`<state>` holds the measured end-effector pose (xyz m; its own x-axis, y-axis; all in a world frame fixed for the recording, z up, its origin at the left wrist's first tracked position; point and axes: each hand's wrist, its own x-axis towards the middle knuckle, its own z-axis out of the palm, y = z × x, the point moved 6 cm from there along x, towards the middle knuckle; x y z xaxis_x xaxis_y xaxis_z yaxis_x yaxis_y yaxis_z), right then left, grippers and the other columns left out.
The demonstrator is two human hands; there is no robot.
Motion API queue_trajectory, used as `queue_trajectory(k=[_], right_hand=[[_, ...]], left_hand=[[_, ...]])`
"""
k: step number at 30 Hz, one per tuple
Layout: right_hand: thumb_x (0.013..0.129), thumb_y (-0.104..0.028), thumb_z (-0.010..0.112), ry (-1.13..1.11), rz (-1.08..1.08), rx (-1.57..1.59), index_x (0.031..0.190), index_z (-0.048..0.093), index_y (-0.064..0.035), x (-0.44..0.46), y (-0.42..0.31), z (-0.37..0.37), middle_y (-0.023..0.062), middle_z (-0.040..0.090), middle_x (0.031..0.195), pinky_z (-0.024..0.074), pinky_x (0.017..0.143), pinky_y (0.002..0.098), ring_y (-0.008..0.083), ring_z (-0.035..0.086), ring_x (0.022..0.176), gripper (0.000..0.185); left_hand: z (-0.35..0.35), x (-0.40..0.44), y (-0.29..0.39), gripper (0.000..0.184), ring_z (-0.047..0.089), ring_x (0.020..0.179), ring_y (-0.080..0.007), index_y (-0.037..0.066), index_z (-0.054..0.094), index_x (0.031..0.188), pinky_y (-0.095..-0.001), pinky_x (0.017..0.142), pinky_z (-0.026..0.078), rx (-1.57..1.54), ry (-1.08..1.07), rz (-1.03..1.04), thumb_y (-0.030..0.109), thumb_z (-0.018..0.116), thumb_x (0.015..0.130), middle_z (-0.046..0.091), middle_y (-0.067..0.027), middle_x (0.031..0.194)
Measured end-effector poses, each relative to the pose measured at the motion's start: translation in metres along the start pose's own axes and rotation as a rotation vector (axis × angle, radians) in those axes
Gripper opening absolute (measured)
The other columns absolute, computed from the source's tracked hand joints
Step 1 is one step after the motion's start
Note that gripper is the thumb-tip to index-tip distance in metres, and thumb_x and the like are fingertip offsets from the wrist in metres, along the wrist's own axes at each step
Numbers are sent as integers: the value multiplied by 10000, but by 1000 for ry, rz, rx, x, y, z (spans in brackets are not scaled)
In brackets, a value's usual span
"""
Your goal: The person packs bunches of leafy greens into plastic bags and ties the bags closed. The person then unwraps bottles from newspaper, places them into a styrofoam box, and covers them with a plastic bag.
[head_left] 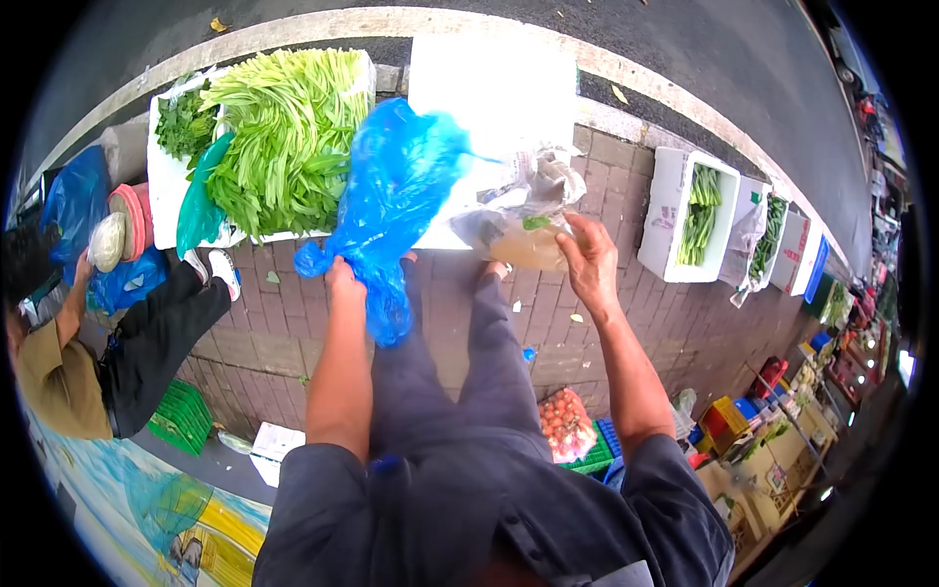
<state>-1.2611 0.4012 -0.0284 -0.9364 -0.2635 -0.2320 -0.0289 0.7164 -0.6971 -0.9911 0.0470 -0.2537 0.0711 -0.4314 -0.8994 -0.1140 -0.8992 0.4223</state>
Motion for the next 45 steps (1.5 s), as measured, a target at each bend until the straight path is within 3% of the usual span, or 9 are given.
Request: queue_trajectory(k=[7,11,14,21,27,30,35,40,45], right_hand=[[875,-155,744,37,29,-86,1183,678,-104,-4,22,1,165,652,976,535,757,419,340,670,870,319],[882,-175,732,37,25,-142,1183,676,-107,-7,19,5,177,648,978,537,758,436,355,672,871,313],[890,-191,724,47,18,-163,1190,671,-108,-7,23,5,183,650,984,537,756,439,362,672,871,315],[900,-180,723,91,96,-133,1210,670,-69,-11,38,-4,167,668,1003,521,783,389,294,659,874,333],[885,-197,728,162,89,-133,1190,668,-97,-18,44,-7,193,662,999,530,773,448,359,668,881,327],[888,-198,723,184,175,-27,1181,671,-87,-27,47,-11,198,666,1004,531,775,439,352,663,859,318],[914,-162,715,213,204,80,1220,658,-35,-40,39,-26,104,663,927,510,742,326,179,606,808,337],[927,-138,709,246,205,80,1242,647,-13,-56,36,-36,51,652,873,492,706,274,101,565,775,344],[929,-135,705,265,222,76,1243,640,2,-63,26,-48,33,642,871,474,696,260,90,554,779,348]], left_hand=[[-151,30,-40,594,608,1167,-449,16,593,1300,-486,929,526,1933,-85,193,409,698,867,627,-278,1280],[-157,6,-31,620,645,1148,-332,-2,592,1288,-441,978,504,1207,-185,402,323,807,806,675,-186,1242],[-181,18,-45,728,590,1215,-267,-10,455,1422,-440,1057,451,322,-272,-138,246,794,832,600,-112,1360],[-164,-91,53,708,634,1150,-277,8,581,1327,-402,963,505,1814,-666,118,316,869,759,667,-117,1263],[-124,-126,108,865,636,1146,-357,-20,517,1369,-433,1001,488,652,-481,63,303,887,656,649,-242,1254],[-118,-131,100,740,627,1120,-416,-34,552,1310,-470,974,494,2061,-368,632,248,848,693,640,-267,1230],[-14,-224,103,478,643,1018,-414,-31,658,1134,-486,874,501,1587,-332,1128,285,797,803,668,-251,1055],[30,-229,15,340,664,1015,-401,5,705,1066,-467,908,505,1285,-937,307,309,692,916,705,-233,1048],[-4,-171,-72,294,656,1041,-397,29,719,1069,-481,931,499,2098,-1137,548,267,609,936,687,-244,1121]])
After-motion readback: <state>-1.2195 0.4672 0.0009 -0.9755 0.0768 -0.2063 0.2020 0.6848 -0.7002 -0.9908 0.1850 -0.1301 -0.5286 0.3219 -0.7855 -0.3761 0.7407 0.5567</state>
